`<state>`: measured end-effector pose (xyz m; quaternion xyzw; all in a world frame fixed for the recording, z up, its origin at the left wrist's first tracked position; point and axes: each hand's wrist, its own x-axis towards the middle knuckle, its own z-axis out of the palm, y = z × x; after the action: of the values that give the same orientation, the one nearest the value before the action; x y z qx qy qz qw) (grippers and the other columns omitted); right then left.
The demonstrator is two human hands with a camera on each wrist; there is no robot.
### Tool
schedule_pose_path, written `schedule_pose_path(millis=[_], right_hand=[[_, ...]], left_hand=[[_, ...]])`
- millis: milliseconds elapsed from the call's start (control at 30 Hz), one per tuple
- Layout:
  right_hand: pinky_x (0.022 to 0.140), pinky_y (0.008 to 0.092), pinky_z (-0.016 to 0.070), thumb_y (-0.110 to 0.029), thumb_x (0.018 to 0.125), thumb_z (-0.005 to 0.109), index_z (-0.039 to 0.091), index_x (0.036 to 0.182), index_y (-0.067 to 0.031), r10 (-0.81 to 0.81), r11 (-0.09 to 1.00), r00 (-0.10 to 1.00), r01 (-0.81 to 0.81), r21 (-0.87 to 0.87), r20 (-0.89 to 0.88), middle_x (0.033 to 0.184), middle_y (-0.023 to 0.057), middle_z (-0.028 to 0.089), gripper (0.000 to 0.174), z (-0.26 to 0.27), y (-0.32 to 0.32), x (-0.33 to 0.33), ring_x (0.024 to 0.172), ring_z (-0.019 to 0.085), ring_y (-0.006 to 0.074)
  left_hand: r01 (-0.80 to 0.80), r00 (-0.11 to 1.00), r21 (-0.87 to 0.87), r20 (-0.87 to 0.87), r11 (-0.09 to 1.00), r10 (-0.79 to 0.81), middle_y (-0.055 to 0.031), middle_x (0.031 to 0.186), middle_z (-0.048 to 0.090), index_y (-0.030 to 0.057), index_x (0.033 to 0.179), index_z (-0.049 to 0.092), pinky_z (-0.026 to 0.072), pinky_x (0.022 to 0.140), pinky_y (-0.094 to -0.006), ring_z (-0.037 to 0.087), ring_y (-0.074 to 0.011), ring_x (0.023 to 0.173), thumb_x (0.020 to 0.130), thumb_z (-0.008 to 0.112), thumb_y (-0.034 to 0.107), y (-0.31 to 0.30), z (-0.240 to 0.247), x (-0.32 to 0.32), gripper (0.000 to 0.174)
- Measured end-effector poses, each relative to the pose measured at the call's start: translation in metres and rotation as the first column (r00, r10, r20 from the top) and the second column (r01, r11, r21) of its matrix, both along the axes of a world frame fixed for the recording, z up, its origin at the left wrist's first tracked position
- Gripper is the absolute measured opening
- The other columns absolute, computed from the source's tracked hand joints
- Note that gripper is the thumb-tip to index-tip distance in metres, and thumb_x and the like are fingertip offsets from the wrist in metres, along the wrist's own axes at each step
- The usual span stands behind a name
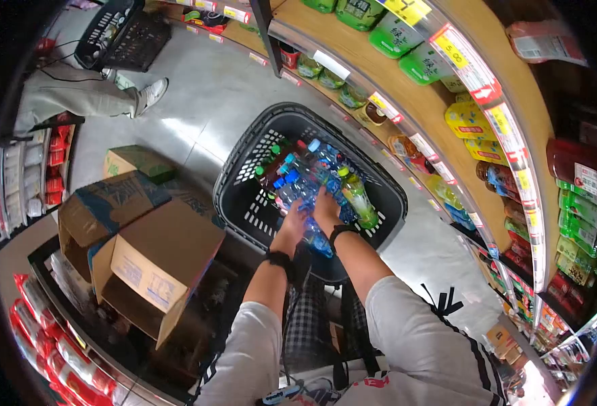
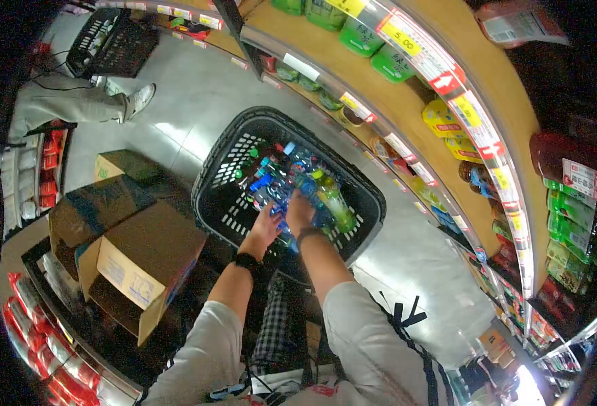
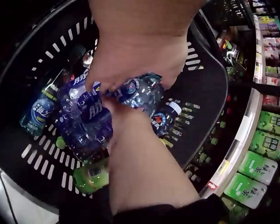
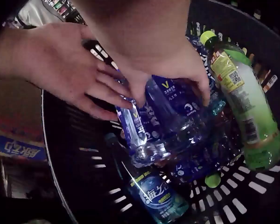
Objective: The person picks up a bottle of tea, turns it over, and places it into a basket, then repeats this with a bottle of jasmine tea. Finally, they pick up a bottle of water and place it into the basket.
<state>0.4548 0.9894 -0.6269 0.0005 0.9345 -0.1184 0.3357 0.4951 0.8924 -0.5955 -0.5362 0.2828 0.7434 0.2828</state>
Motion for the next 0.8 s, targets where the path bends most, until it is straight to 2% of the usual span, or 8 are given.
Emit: schedule_pose_path(millis=[200,233,300,400,500,633,667,800], right_hand=[[0.070,0.0400,0.0480,-0.025,0.060,0.075,0.034,0.108,-0.0015,0.077,0.983,0.996,-0.084,-0.163,-0.049,0.092,0.0175,0.057,0.067,0.014,0.021,0.009,0.087,0.057,0.0333],[0.071,0.0400,0.0471,-0.029,0.061,0.074,0.035,0.108,-0.0012,0.011,0.971,0.995,0.013,-0.241,0.097,0.088,0.0168,0.058,0.067,0.040,0.026,0.009,0.086,0.058,0.0329],[0.073,0.0424,0.0457,-0.031,0.061,0.072,0.037,0.109,-0.0007,-0.034,0.907,0.996,0.067,-0.415,0.087,0.095,0.0198,0.057,0.067,0.110,0.034,0.013,0.088,0.056,0.0372],[0.075,0.0426,0.0449,-0.034,0.061,0.070,0.038,0.110,-0.0020,-0.084,0.885,0.980,0.156,-0.438,0.179,0.098,0.0243,0.054,0.067,0.203,0.046,0.026,0.091,0.054,0.0396],[0.076,0.0408,0.0451,-0.040,0.060,0.073,0.039,0.111,-0.0016,-0.065,0.914,0.987,0.118,-0.389,0.147,0.101,0.0236,0.055,0.072,0.256,0.070,0.054,0.092,0.055,0.0364],[0.076,0.0376,0.0461,-0.041,0.058,0.076,0.039,0.116,-0.0019,-0.086,0.780,0.985,-0.025,-0.625,-0.146,0.098,0.0180,0.058,0.080,0.304,0.111,0.092,0.090,0.058,0.0301],[0.078,0.0361,0.0459,-0.040,0.057,0.078,0.038,0.117,-0.0016,-0.102,0.828,0.993,0.053,-0.558,-0.057,0.101,0.0183,0.057,0.081,0.358,0.111,0.090,0.091,0.058,0.0291],[0.078,0.0338,0.0457,-0.035,0.054,0.081,0.033,0.117,-0.0009,-0.206,0.756,0.960,0.033,-0.654,-0.190,0.102,0.0174,0.056,0.086,0.396,0.151,0.113,0.093,0.058,0.0250]], left_hand=[[0.181,0.971,0.045,-0.167,0.982,-0.171,-0.0015,0.135,0.032,0.0177,0.128,0.033,0.0259,0.093,-0.0432,0.039,-0.0189,0.113,0.082,0.048,0.047,-0.005,-0.018,0.043,0.057],[0.223,0.960,0.017,-0.174,0.975,-0.217,-0.0020,0.134,0.033,0.0174,0.126,0.036,0.0305,0.089,-0.0430,0.041,-0.0180,0.111,0.082,0.050,0.045,-0.003,-0.008,0.044,0.054],[0.390,0.876,-0.114,-0.261,0.914,-0.406,0.0011,0.111,0.051,0.0215,0.121,0.039,0.0322,0.085,-0.0396,0.044,-0.0164,0.105,0.074,0.061,0.039,-0.001,0.014,0.054,0.055],[0.301,0.857,0.094,-0.464,0.949,-0.226,-0.0001,0.108,0.052,0.0175,0.121,0.040,0.0368,0.080,-0.0293,0.049,-0.0139,0.097,0.074,0.064,0.026,0.010,0.044,0.080,0.053],[0.482,0.707,-0.041,-0.572,0.875,-0.416,-0.0046,0.112,0.051,0.0064,0.121,0.040,0.0386,0.084,-0.0286,0.049,-0.0152,0.099,0.074,0.066,0.023,0.013,0.144,0.075,0.056],[0.695,0.414,-0.061,-0.781,0.716,-0.468,-0.0092,0.121,0.047,0.0017,0.125,0.036,0.0321,0.096,-0.0315,0.043,-0.0187,0.110,0.075,0.067,0.016,0.021,0.238,0.069,0.061],[0.748,0.196,-0.242,-0.809,0.618,-0.554,-0.0085,0.122,0.045,0.0015,0.127,0.034,0.0307,0.097,-0.0313,0.042,-0.0188,0.111,0.075,0.067,0.017,0.024,0.259,0.063,0.063],[0.827,0.107,-0.270,-0.785,0.493,-0.610,-0.0078,0.124,0.043,0.0012,0.127,0.034,0.0273,0.100,-0.0306,0.038,-0.0181,0.115,0.073,0.068,0.015,0.046,0.332,0.059,0.065]])
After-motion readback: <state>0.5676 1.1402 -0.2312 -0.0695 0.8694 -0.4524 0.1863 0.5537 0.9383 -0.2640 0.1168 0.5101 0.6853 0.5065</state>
